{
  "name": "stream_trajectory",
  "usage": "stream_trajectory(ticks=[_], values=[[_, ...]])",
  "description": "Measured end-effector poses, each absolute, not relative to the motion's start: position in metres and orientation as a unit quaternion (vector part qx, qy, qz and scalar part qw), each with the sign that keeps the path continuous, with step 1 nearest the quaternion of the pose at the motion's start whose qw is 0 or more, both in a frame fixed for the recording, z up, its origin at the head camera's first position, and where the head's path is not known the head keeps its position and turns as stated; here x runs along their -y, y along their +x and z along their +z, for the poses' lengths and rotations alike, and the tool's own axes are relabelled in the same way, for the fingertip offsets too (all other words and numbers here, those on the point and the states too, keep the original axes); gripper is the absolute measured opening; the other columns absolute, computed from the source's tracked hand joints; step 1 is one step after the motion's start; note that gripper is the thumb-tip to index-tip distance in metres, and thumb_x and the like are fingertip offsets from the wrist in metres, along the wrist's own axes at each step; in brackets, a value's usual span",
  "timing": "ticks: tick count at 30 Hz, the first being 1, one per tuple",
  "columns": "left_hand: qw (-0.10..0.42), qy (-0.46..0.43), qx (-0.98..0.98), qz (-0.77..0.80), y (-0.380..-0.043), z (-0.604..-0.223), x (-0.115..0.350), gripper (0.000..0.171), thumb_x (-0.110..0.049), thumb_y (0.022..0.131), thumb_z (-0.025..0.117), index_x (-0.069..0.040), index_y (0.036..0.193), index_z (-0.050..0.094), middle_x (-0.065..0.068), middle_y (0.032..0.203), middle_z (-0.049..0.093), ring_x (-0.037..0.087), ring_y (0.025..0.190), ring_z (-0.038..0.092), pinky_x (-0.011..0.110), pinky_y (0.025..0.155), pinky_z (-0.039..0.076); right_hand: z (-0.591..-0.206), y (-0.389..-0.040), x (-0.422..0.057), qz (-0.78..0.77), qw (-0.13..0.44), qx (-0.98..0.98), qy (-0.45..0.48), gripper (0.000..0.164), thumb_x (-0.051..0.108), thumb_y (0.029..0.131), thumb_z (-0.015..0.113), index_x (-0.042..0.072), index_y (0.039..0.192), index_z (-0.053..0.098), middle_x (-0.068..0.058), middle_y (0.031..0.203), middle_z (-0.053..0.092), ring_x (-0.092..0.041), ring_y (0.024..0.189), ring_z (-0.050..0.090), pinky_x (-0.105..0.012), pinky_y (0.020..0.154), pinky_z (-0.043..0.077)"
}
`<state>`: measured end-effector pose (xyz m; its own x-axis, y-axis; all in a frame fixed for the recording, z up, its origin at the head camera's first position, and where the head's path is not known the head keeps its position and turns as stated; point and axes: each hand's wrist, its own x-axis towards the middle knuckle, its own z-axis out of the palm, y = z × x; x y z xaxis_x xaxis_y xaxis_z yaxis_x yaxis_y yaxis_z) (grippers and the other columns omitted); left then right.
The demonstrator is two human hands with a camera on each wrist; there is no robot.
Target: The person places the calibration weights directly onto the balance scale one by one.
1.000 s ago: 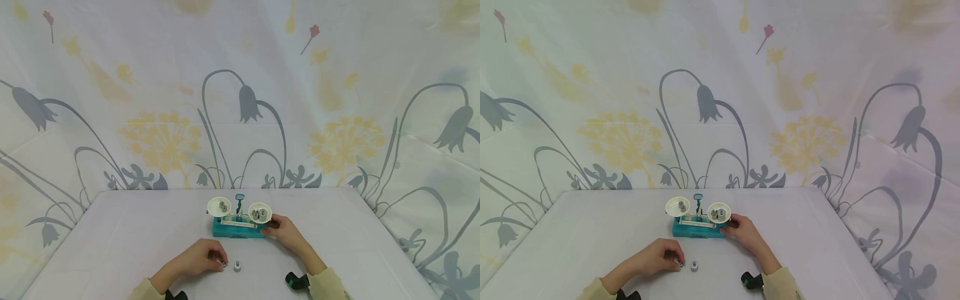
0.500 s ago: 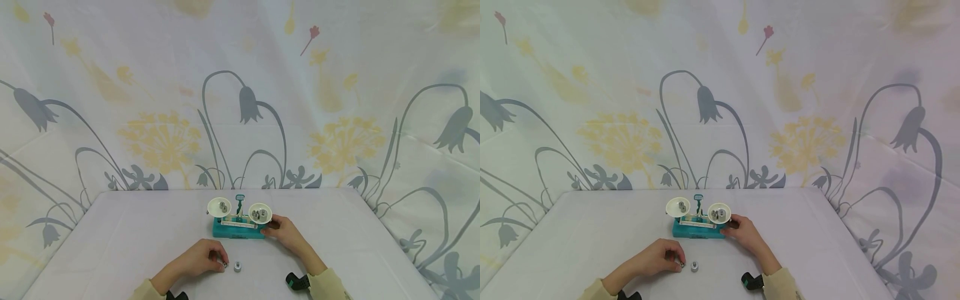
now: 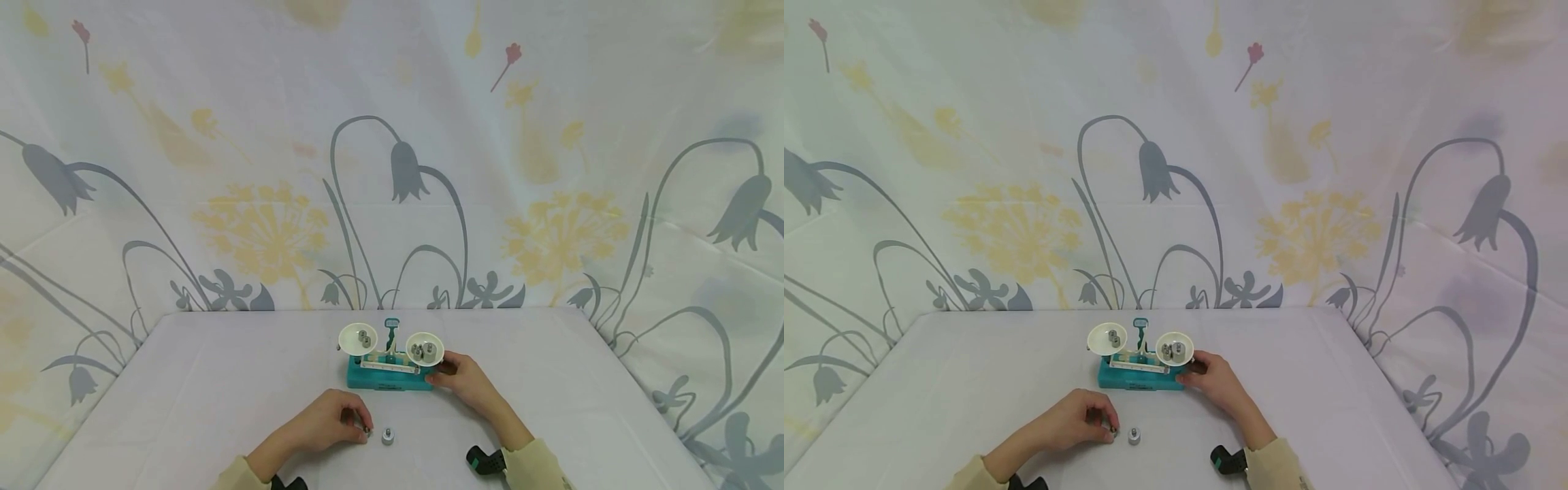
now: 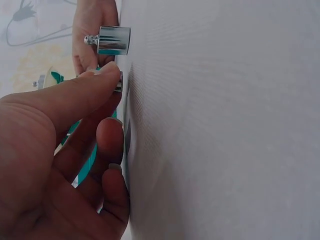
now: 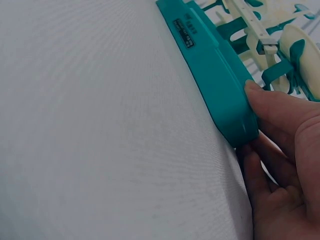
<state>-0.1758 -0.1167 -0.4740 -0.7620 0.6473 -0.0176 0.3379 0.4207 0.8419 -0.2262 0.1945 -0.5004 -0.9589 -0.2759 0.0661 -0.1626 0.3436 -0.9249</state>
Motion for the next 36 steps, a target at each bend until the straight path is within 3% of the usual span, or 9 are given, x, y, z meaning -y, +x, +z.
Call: stream_trajectory(ticks=[12, 22, 30, 36], values=[[0.157, 0.286, -0.829, 0.454, -0.177, -0.47, 0.124, 0.012, -0.011, 0.083, 0.08, -0.017, 0.092, 0.074, -0.007, 0.083, 0.064, 0.009, 0.073, 0.054, 0.024, 0.065, 0.045, -0.5, -0.226, -0.195, -0.555, 0.049, -0.82, -0.13, 0.057, 0.017, 0.083, 0.08, -0.005, 0.131, 0.059, -0.015, 0.124, 0.066, -0.032, 0.116, 0.061, -0.048, 0.098, 0.047], [0.148, 0.277, -0.831, 0.458, -0.18, -0.465, 0.129, 0.011, -0.008, 0.086, 0.077, -0.013, 0.095, 0.073, -0.001, 0.092, 0.07, 0.011, 0.084, 0.061, 0.026, 0.074, 0.05, -0.5, -0.226, -0.194, -0.552, 0.045, -0.823, -0.128, 0.057, 0.017, 0.082, 0.081, -0.005, 0.13, 0.06, -0.015, 0.123, 0.066, -0.032, 0.116, 0.061, -0.048, 0.098, 0.047], [0.12, 0.286, -0.838, 0.45, -0.183, -0.459, 0.135, 0.012, -0.006, 0.086, 0.077, -0.011, 0.096, 0.073, -0.008, 0.091, 0.068, 0.01, 0.085, 0.062, 0.026, 0.076, 0.052, -0.501, -0.227, -0.194, -0.553, 0.046, -0.822, -0.129, 0.057, 0.016, 0.083, 0.08, -0.005, 0.131, 0.06, -0.015, 0.124, 0.066, -0.032, 0.116, 0.061, -0.048, 0.099, 0.047], [0.104, 0.285, -0.838, 0.454, -0.185, -0.452, 0.14, 0.012, -0.007, 0.086, 0.077, -0.009, 0.097, 0.073, -0.005, 0.093, 0.069, 0.011, 0.086, 0.063, 0.027, 0.076, 0.053, -0.502, -0.227, -0.195, -0.553, 0.047, -0.822, -0.131, 0.056, 0.016, 0.083, 0.08, -0.004, 0.131, 0.059, -0.015, 0.125, 0.065, -0.032, 0.117, 0.061, -0.047, 0.099, 0.046]])
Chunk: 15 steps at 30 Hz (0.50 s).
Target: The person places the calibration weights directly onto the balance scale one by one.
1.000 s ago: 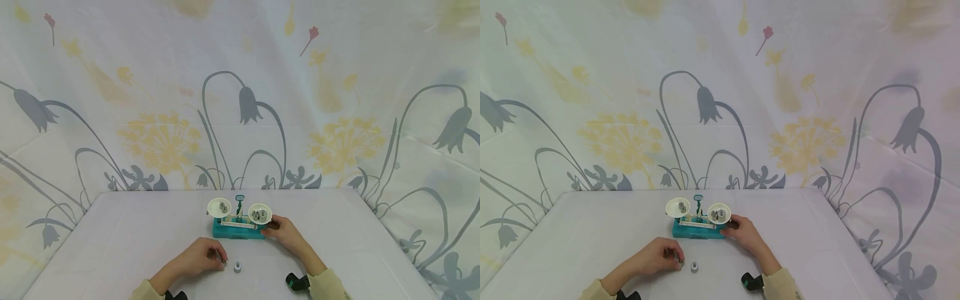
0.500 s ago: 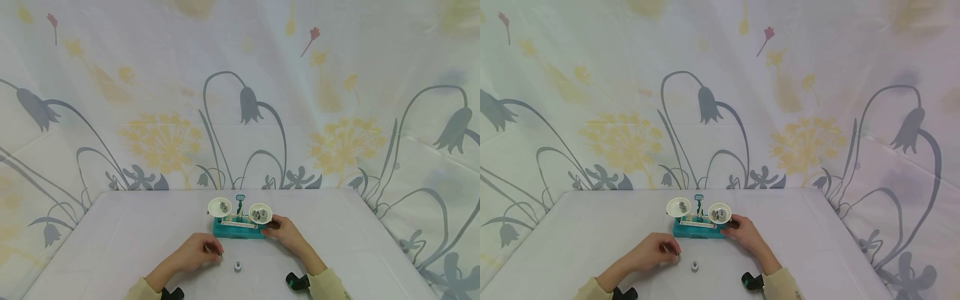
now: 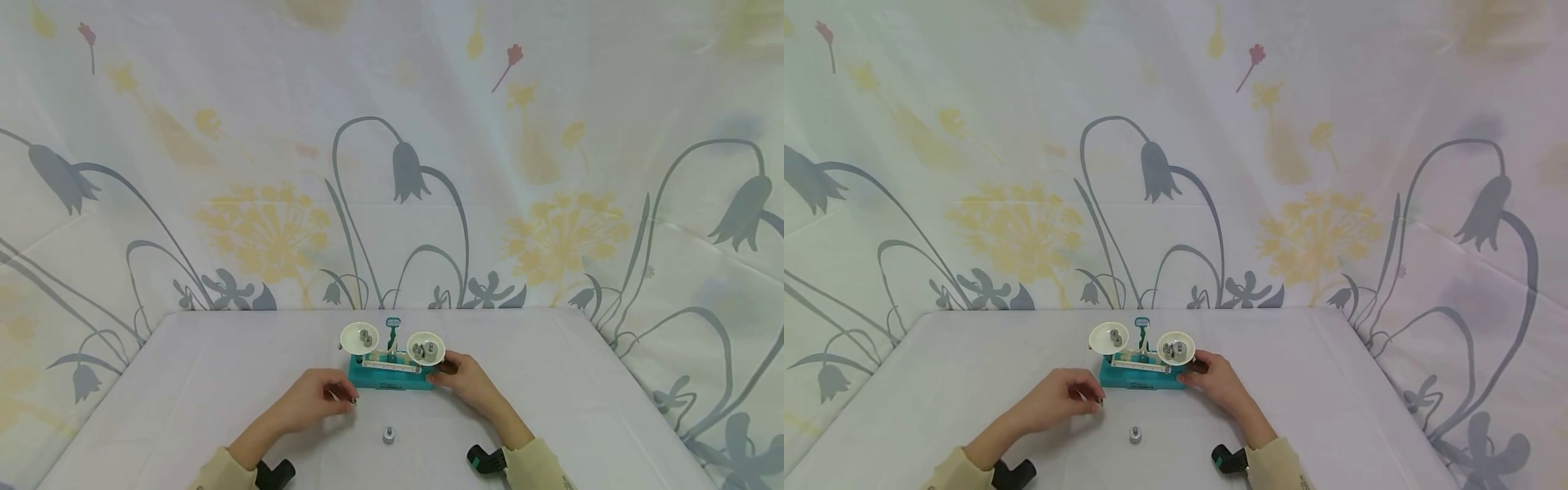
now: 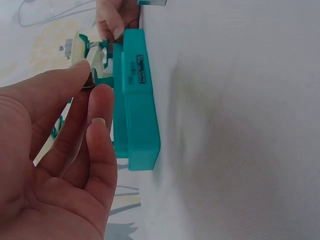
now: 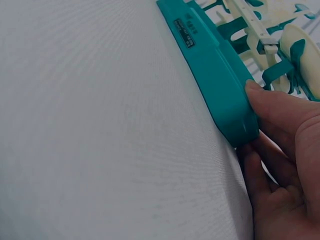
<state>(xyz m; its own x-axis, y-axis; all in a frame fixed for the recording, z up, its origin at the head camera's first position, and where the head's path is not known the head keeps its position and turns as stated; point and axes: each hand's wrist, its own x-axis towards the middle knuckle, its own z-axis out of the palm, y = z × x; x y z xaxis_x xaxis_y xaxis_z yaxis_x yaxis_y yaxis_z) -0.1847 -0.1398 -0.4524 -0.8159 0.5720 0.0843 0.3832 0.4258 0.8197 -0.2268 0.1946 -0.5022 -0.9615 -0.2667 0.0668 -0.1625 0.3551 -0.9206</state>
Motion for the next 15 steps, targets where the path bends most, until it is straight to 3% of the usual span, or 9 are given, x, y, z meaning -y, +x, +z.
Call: stream_trajectory(ticks=[8, 15], values=[[0.086, 0.288, -0.837, 0.458, -0.185, -0.439, 0.146, 0.013, -0.011, 0.087, 0.076, -0.006, 0.098, 0.072, -0.004, 0.092, 0.069, 0.013, 0.088, 0.065, 0.028, 0.076, 0.053, -0.503, -0.226, -0.196, -0.549, 0.047, -0.824, -0.132, 0.056, 0.017, 0.083, 0.08, -0.004, 0.131, 0.06, -0.015, 0.123, 0.066, -0.031, 0.116, 0.061, -0.046, 0.098, 0.047], [0.069, 0.28, -0.841, 0.457, -0.187, -0.424, 0.153, 0.011, -0.013, 0.088, 0.076, -0.011, 0.099, 0.073, -0.006, 0.091, 0.069, 0.014, 0.088, 0.065, 0.029, 0.075, 0.054, -0.503, -0.227, -0.195, -0.546, 0.044, -0.826, -0.13, 0.056, 0.017, 0.083, 0.08, -0.004, 0.131, 0.06, -0.015, 0.124, 0.066, -0.032, 0.117, 0.061, -0.048, 0.099, 0.046]])
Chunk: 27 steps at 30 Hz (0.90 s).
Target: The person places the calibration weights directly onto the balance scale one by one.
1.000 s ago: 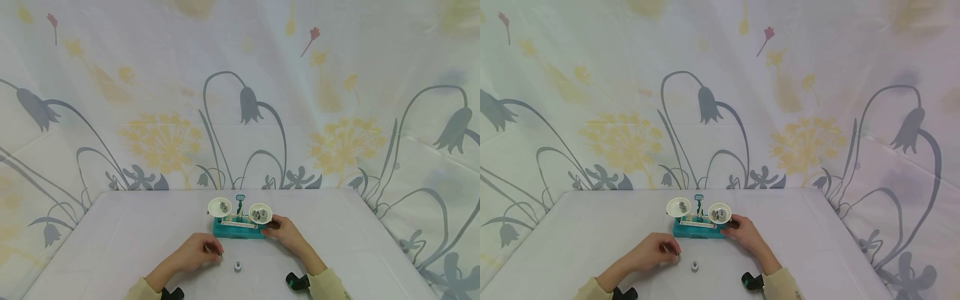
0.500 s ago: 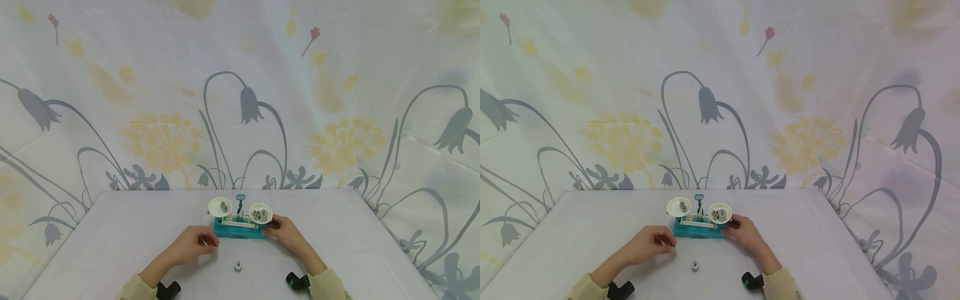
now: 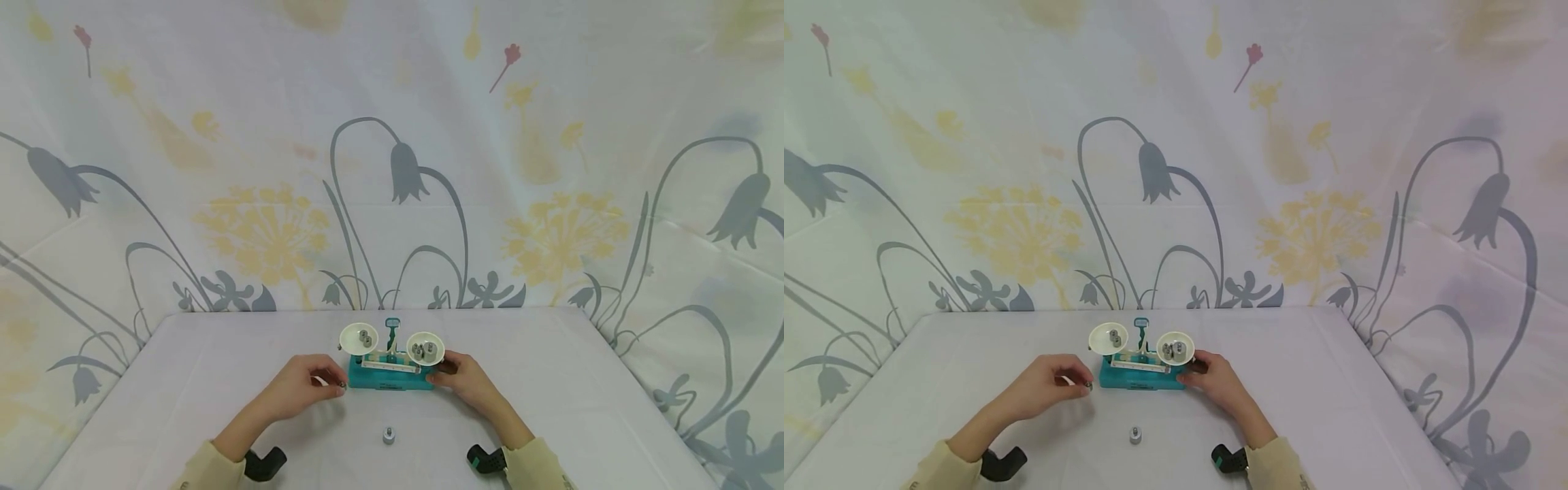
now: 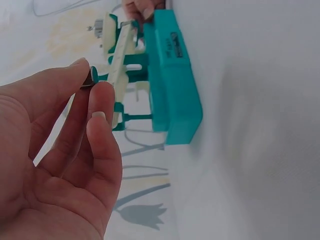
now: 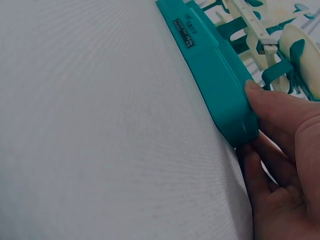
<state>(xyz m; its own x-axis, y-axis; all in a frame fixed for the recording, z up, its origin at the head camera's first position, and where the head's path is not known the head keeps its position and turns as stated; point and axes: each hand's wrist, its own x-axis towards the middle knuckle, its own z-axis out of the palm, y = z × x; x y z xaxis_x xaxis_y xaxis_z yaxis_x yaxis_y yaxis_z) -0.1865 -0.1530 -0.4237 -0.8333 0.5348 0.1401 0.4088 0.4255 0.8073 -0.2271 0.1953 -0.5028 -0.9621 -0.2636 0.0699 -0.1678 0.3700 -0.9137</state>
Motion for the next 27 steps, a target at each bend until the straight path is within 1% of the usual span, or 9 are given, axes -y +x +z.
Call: stream_trajectory(ticks=[7, 14, 27], values=[[0.052, 0.28, -0.842, 0.458, -0.191, -0.411, 0.159, 0.013, -0.014, 0.088, 0.077, -0.009, 0.1, 0.073, -0.005, 0.092, 0.068, 0.015, 0.088, 0.064, 0.029, 0.074, 0.054, -0.502, -0.227, -0.195, -0.548, 0.043, -0.825, -0.131, 0.057, 0.017, 0.083, 0.08, -0.005, 0.131, 0.059, -0.015, 0.124, 0.066, -0.033, 0.118, 0.06, -0.049, 0.1, 0.045], [0.034, 0.284, -0.848, 0.447, -0.197, -0.401, 0.161, 0.01, -0.013, 0.089, 0.076, -0.016, 0.098, 0.073, -0.005, 0.094, 0.068, 0.015, 0.087, 0.064, 0.029, 0.075, 0.054, -0.502, -0.227, -0.196, -0.546, 0.044, -0.826, -0.134, 0.057, 0.018, 0.083, 0.08, -0.004, 0.131, 0.06, -0.014, 0.123, 0.066, -0.032, 0.117, 0.061, -0.047, 0.099, 0.047], [0.024, 0.294, -0.85, 0.437, -0.206, -0.395, 0.158, 0.009, -0.013, 0.089, 0.076, -0.016, 0.097, 0.073, -0.005, 0.093, 0.068, 0.015, 0.086, 0.064, 0.029, 0.075, 0.054, -0.501, -0.227, -0.195, -0.548, 0.044, -0.825, -0.134, 0.057, 0.019, 0.084, 0.08, -0.004, 0.131, 0.06, -0.014, 0.122, 0.067, -0.031, 0.115, 0.061, -0.048, 0.098, 0.047]])
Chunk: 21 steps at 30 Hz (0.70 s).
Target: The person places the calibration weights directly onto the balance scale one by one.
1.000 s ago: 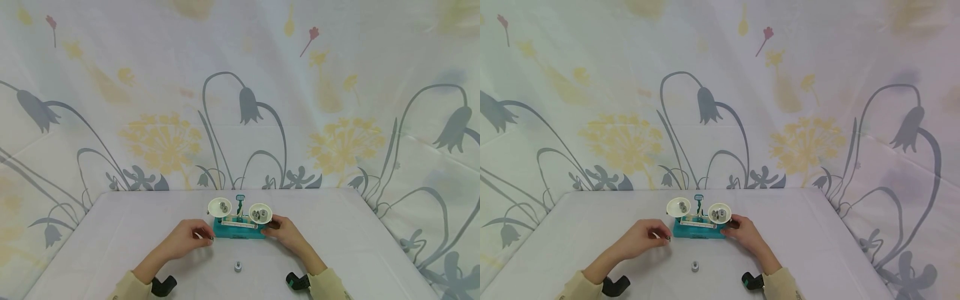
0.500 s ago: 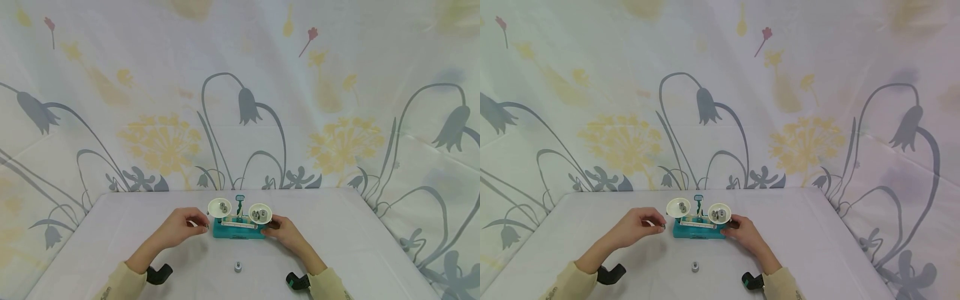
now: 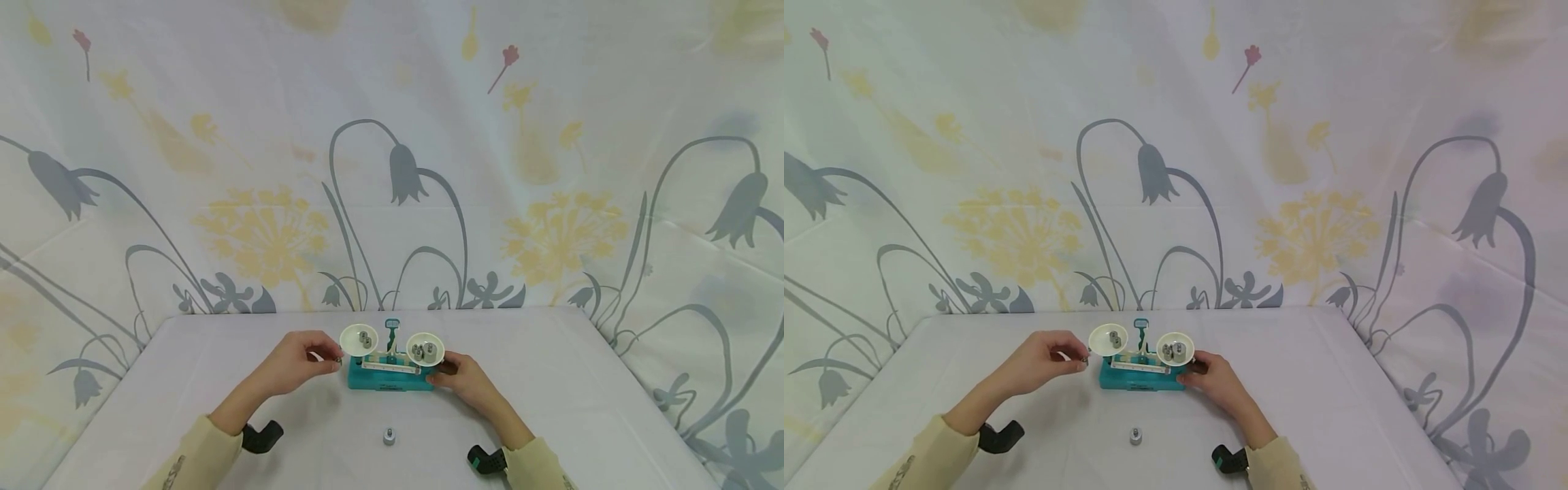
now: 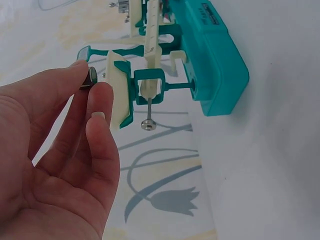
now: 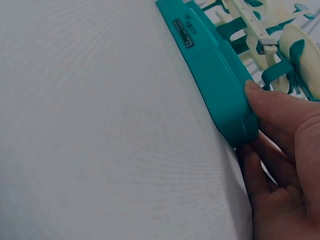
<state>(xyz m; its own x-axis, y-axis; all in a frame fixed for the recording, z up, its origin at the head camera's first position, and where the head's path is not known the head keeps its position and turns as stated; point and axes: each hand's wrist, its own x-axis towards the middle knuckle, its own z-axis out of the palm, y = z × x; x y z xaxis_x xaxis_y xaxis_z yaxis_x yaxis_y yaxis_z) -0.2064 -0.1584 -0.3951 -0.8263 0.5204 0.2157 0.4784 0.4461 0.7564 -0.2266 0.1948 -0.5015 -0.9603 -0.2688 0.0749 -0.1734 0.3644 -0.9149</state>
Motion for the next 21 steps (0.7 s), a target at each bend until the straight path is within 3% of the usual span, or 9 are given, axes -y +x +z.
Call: stream_trajectory(ticks=[21], values=[[0.025, 0.29, -0.862, 0.415, -0.223, -0.384, 0.147, 0.014, -0.011, 0.089, 0.075, -0.008, 0.102, 0.073, -0.006, 0.094, 0.068, 0.017, 0.089, 0.063, 0.029, 0.078, 0.054, -0.499, -0.225, -0.195, -0.549, 0.048, -0.823, -0.136, 0.057, 0.017, 0.084, 0.08, -0.005, 0.132, 0.059, -0.015, 0.123, 0.066, -0.031, 0.116, 0.062, -0.039, 0.096, 0.05]])
